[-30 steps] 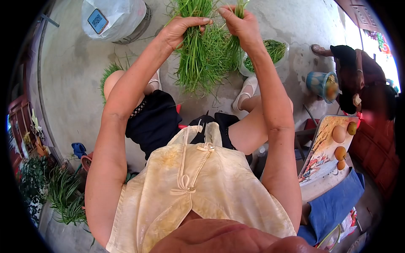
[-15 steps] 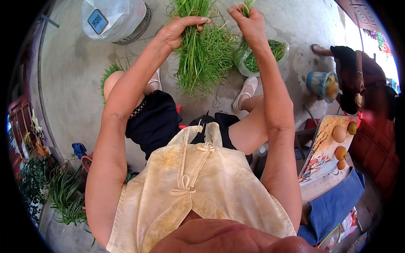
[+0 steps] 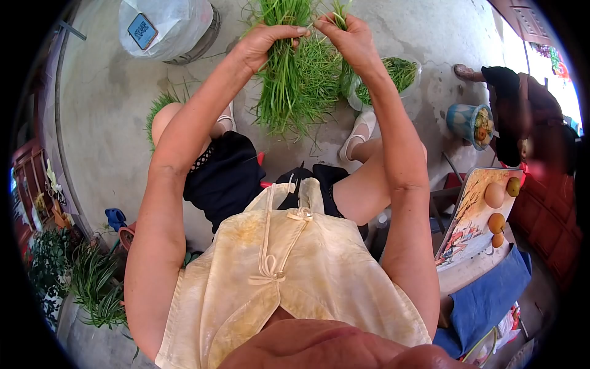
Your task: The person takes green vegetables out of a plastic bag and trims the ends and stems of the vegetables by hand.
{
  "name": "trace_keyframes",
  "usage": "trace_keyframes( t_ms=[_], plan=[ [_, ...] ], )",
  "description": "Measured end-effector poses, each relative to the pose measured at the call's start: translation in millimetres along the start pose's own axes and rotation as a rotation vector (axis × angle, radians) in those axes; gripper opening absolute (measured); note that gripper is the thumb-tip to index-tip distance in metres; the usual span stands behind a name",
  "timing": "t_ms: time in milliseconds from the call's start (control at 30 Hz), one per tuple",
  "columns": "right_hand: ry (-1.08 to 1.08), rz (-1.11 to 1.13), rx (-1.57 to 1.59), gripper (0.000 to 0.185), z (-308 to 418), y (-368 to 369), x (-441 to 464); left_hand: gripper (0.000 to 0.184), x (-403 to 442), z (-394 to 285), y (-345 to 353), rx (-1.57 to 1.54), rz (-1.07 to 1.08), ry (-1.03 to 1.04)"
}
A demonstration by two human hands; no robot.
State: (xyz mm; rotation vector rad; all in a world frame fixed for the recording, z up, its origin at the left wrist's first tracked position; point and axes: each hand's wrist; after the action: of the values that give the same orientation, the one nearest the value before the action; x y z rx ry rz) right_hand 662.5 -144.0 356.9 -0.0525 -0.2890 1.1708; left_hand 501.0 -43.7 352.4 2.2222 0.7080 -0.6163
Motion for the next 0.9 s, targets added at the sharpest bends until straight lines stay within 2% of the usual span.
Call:
trace_keyframes(
  t_ms=[133,233,267,367,467,567,667,767,900],
  plan=[
    [0.041,-0.125,0.011,0.015,-6.4,-23.1,8.6,0.018,-5.7,-3.3,1.4,0.043,0.006,0.036],
    [0.017,-0.129,0.010,0.014,-5.5,-38.0,13.4,0.018,-4.1,-1.8,-5.5,-0.031,0.022,-0.008],
    [0.042,-0.078,-0.150,0.014,-3.7,-38.7,11.1,0.018,-2.6,-1.1,-8.5,-0.048,0.023,-0.011],
    [-0.050,0.149,-0.312,0.017,-8.2,-32.3,4.9,0.018,0.6,-0.4,-13.2,-0.080,0.033,-0.023],
    [-0.060,0.212,-0.264,0.019,-0.4,-29.6,1.8,0.020,0.5,-2.7,-14.0,-0.079,0.045,-0.023],
    [0.095,0.175,-0.256,0.021,8.5,-29.2,6.5,0.020,2.0,-3.9,-13.1,-0.083,0.039,-0.017],
    [0.008,0.125,-0.192,0.023,2.8,-27.2,7.1,0.020,2.0,-4.2,-9.9,-0.081,0.040,-0.018],
    [0.044,0.170,-0.069,0.028,8.3,-19.0,5.9,0.019,4.2,-2.0,-7.8,-0.077,0.035,-0.002],
    [0.125,0.058,0.180,0.023,6.0,1.2,2.2,0.016,11.0,4.9,-3.0,-0.084,0.023,0.030]
  ],
)
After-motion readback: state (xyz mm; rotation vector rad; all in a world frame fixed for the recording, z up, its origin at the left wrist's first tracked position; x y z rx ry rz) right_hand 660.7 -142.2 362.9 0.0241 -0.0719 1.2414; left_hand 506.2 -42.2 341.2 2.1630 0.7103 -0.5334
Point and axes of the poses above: each hand's wrist, its own x-axis towards the middle knuckle, its own y-axis out of the palm, z = x × y, and after that the axes turned 13 degrees about -y, right-handed
